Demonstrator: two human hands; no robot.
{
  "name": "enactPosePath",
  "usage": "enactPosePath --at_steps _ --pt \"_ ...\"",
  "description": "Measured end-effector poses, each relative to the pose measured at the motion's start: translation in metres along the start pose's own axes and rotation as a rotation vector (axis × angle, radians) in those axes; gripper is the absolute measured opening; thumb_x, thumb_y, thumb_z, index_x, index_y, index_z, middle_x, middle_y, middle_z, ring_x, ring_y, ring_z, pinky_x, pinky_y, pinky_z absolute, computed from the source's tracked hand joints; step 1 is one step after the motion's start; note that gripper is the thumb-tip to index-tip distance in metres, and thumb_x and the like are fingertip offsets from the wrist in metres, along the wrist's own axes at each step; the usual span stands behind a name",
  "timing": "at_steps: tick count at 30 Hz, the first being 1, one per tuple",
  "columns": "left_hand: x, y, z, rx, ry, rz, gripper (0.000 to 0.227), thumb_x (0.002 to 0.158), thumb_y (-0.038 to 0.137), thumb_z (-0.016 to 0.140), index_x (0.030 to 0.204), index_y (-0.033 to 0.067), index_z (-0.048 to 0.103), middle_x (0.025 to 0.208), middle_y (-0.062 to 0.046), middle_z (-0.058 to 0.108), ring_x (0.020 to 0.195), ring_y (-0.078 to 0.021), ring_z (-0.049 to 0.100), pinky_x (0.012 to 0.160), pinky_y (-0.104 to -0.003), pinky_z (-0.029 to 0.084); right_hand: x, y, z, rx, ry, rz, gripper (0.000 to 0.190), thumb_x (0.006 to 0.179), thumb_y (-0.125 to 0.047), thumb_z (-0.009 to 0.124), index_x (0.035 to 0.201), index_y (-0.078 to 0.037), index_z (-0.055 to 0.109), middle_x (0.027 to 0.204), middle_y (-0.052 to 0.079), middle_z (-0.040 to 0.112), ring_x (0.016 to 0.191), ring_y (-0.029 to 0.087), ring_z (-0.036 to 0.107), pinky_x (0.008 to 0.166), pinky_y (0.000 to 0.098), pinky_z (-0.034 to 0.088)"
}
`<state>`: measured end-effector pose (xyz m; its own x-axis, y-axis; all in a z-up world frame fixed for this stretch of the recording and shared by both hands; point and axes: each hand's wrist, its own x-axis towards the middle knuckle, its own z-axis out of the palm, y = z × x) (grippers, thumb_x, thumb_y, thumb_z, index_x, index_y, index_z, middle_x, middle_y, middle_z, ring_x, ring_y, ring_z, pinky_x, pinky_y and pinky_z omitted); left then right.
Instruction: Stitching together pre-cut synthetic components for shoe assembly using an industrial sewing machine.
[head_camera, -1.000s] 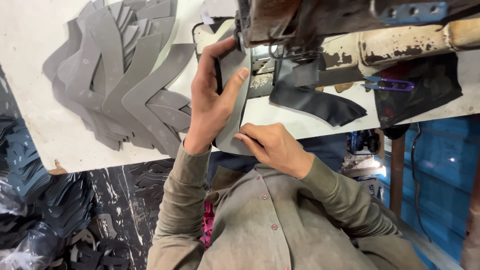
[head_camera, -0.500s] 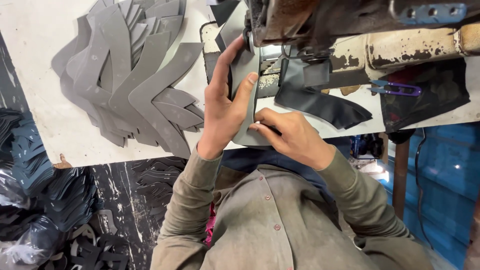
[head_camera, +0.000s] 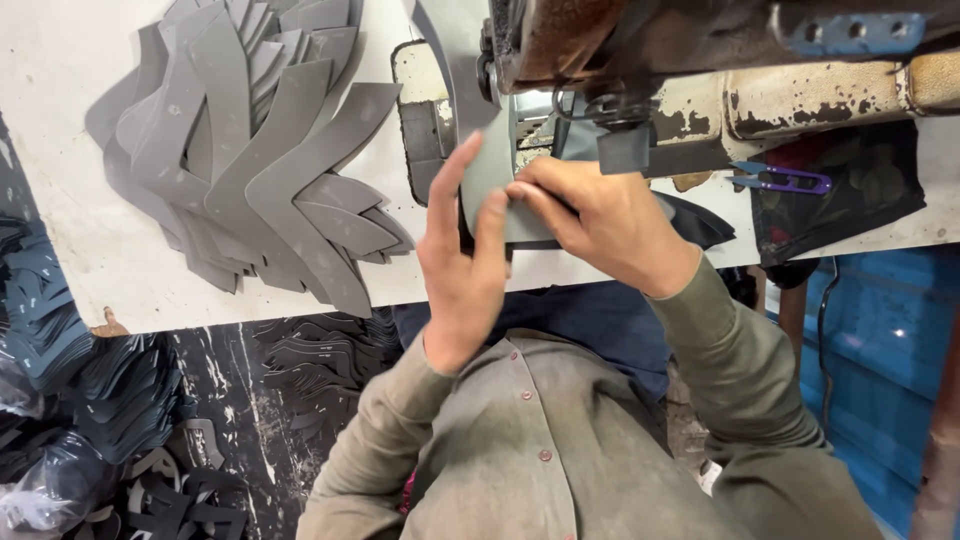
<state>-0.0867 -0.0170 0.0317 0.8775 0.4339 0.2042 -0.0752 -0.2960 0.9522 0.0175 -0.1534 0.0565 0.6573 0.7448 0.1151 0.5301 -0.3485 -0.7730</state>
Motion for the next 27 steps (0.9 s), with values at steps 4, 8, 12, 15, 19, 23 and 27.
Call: enactPosePath --at_steps 4,8,12,15,19,23,27 --pt "-0.010 0.002 0.008 -0.375 0.005 -0.408 0.049 0.105 0.002 0.063 0.151 0.0074 0.047 0.094 -0.005 0.065 0.063 -0.0068 0.055 0.055 -0.022 0.044 0.010 0.000 -0.017 -0.105 0.001 -0.070 0.010 0.103 -0.012 0.070 0.104 -0.003 0.068 0.090 0.014 0.070 0.079 0.032 0.068 0.066 0.0393 0.051" --pt "0.003 0.000 0.012 -0.352 0.016 -0.315 0.043 0.110 0.005 0.061 0.149 0.0077 0.044 0.086 -0.001 0.063 0.062 -0.0047 0.056 0.054 -0.023 0.044 0.018 0.000 -0.035 -0.169 -0.052 -0.077 0.012 0.102 -0.013 0.073 0.105 -0.002 0.068 0.092 0.013 0.071 0.080 0.032 0.068 0.067 0.0389 0.051" --pt "0.015 -0.002 0.013 -0.263 0.017 -0.347 0.043 0.109 0.007 0.060 0.149 0.0074 0.046 0.071 0.000 0.059 0.056 -0.0044 0.052 0.052 -0.022 0.040 0.019 0.001 -0.046 -0.157 -0.003 -0.076 0.015 0.104 -0.011 0.075 0.105 0.001 0.066 0.095 0.013 0.071 0.086 0.031 0.069 0.073 0.0383 0.052" --pt "0.022 -0.006 0.013 -0.276 0.016 -0.292 0.042 0.109 0.005 0.060 0.149 0.0068 0.046 0.080 0.000 0.063 0.059 -0.0048 0.053 0.055 -0.022 0.041 0.018 0.008 -0.047 -0.139 0.025 -0.078 0.014 0.105 -0.009 0.076 0.108 0.002 0.068 0.098 0.014 0.071 0.087 0.031 0.070 0.074 0.0377 0.053" --pt "0.027 -0.015 0.012 -0.247 0.017 -0.208 0.043 0.112 0.004 0.058 0.153 0.0063 0.045 0.118 -0.002 0.067 0.068 -0.0039 0.060 0.061 -0.023 0.049 0.019 0.007 -0.046 -0.058 0.066 -0.009 0.015 0.103 -0.010 0.076 0.109 0.003 0.069 0.099 0.014 0.072 0.086 0.029 0.071 0.074 0.0358 0.054" --pt "0.041 -0.016 0.002 -0.287 -0.043 -0.211 0.041 0.112 0.003 0.059 0.151 0.0065 0.047 0.098 -0.002 0.065 0.065 -0.0038 0.056 0.058 -0.022 0.045 0.015 0.008 -0.054 -0.138 0.062 0.000 0.015 0.099 -0.007 0.076 0.106 0.005 0.070 0.097 0.017 0.072 0.088 0.030 0.071 0.074 0.0364 0.053" --pt "0.077 -0.027 -0.010 -0.423 -0.156 -0.212 0.037 0.115 0.006 0.051 0.151 0.0126 0.046 0.093 0.006 0.055 0.065 -0.0026 0.047 0.054 -0.021 0.041 -0.021 0.017 -0.069 -0.382 0.282 -0.131 0.014 0.106 -0.007 0.073 0.113 0.005 0.070 0.110 0.018 0.072 0.104 0.029 0.069 0.095 0.0385 0.055"
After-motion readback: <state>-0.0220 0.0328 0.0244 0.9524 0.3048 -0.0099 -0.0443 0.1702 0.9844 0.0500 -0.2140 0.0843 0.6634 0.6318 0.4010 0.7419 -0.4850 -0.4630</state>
